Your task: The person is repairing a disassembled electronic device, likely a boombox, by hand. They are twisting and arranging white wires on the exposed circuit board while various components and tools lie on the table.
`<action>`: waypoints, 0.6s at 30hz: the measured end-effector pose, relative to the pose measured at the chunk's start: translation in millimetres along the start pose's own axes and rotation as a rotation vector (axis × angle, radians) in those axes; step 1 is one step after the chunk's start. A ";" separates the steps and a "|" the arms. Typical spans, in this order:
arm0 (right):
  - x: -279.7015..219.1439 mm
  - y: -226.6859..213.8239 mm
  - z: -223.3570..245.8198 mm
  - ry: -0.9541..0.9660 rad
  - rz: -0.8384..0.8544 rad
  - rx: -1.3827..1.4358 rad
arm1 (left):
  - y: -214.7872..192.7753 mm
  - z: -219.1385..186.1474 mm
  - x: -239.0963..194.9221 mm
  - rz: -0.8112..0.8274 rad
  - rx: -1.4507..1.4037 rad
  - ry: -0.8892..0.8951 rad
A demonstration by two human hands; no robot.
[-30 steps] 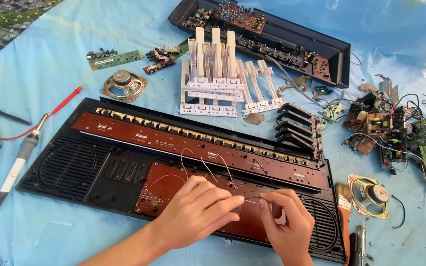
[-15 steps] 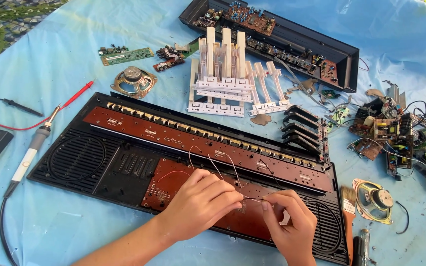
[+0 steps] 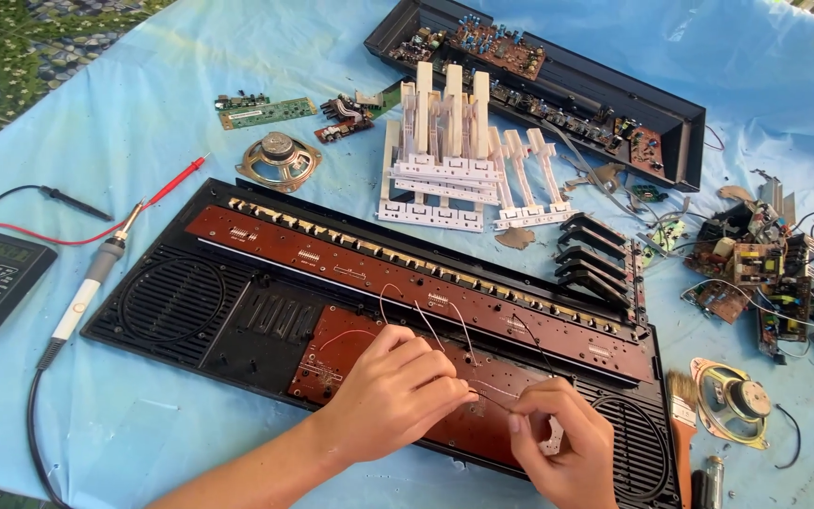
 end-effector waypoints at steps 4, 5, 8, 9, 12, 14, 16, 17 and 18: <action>-1.8 13.1 4.5 0.056 0.125 0.109 | -6.8 -2.5 0.3 -0.043 -0.035 -0.002; -2.7 14.7 3.4 0.053 0.126 0.114 | -6.2 -1.2 -0.1 -0.045 -0.030 -0.004; -6.9 18.0 -1.5 0.087 0.118 0.135 | -4.3 0.7 -2.2 -0.032 -0.037 0.008; -7.9 17.1 -2.7 0.085 0.088 0.159 | -4.3 0.8 -2.5 -0.037 -0.026 0.012; -7.6 12.5 -1.7 0.091 0.026 0.186 | -5.0 1.8 -2.1 -0.032 -0.018 0.015; -5.1 7.8 -0.8 0.096 -0.011 0.187 | -4.6 2.3 -1.7 -0.023 -0.021 0.019; -1.4 5.2 1.4 0.082 -0.010 0.200 | -2.8 3.2 -2.0 -0.009 0.003 0.016; -1.3 4.5 0.0 0.090 -0.014 0.191 | -1.0 3.2 -2.2 -0.006 -0.009 0.020; -0.5 6.4 0.5 0.079 0.005 0.217 | 0.1 2.8 -2.9 -0.004 -0.006 0.033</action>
Point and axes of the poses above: each hand's wrist, its own x-axis towards the middle knuckle, its own y-axis out of the palm, z = x × y, the point moved 7 cm from there along x, towards the middle knuckle, and after that the axes turned 11 degrees about -y, right-handed, at the moved point
